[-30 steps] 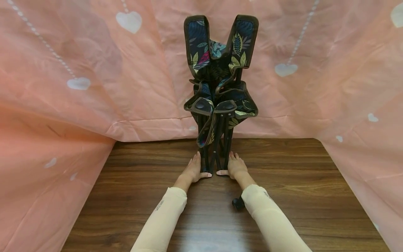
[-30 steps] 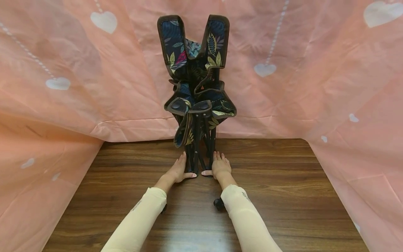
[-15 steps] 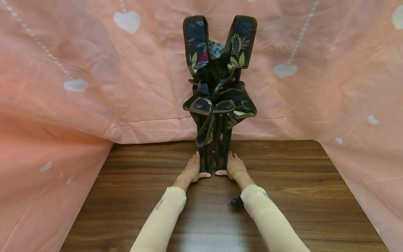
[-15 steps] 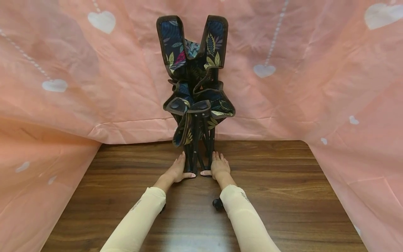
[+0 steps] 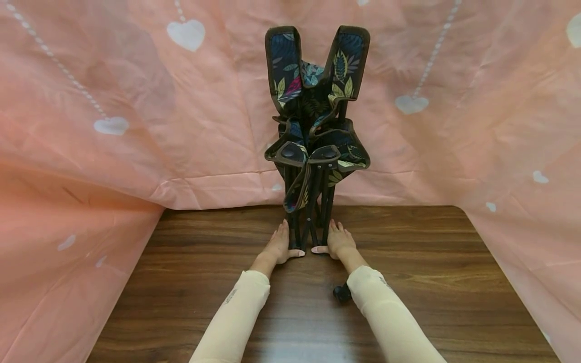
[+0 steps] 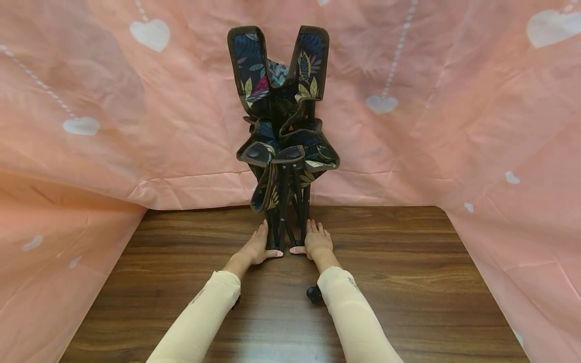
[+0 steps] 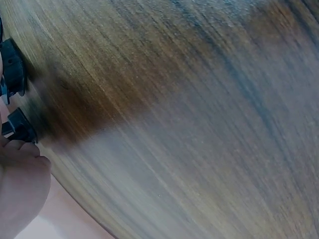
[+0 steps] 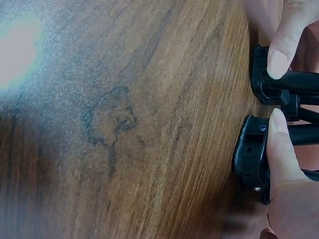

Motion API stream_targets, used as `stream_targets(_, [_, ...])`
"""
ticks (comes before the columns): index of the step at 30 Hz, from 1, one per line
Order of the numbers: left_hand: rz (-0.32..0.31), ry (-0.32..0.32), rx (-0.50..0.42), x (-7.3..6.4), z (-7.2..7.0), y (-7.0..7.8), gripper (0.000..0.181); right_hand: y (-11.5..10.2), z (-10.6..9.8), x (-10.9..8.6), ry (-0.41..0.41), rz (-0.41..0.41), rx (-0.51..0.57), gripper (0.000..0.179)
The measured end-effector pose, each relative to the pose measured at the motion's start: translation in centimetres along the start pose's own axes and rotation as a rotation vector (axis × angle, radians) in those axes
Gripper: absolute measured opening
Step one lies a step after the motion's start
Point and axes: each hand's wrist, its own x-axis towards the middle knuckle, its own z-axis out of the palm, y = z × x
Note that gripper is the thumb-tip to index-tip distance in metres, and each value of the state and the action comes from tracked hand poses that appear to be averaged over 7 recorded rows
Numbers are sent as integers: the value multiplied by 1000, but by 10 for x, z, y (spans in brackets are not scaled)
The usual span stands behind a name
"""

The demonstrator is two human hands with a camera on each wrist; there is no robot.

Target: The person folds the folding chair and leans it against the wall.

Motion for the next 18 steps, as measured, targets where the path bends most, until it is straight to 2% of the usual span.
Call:
stream_targets(11, [-5,-3,-9,1,2,-3,108,-2,1,2,-49,25,-78,101])
stream_targets(18, [3,-8,-4,0,0,1,107,-2,-2,-1,-60,39,-96,100])
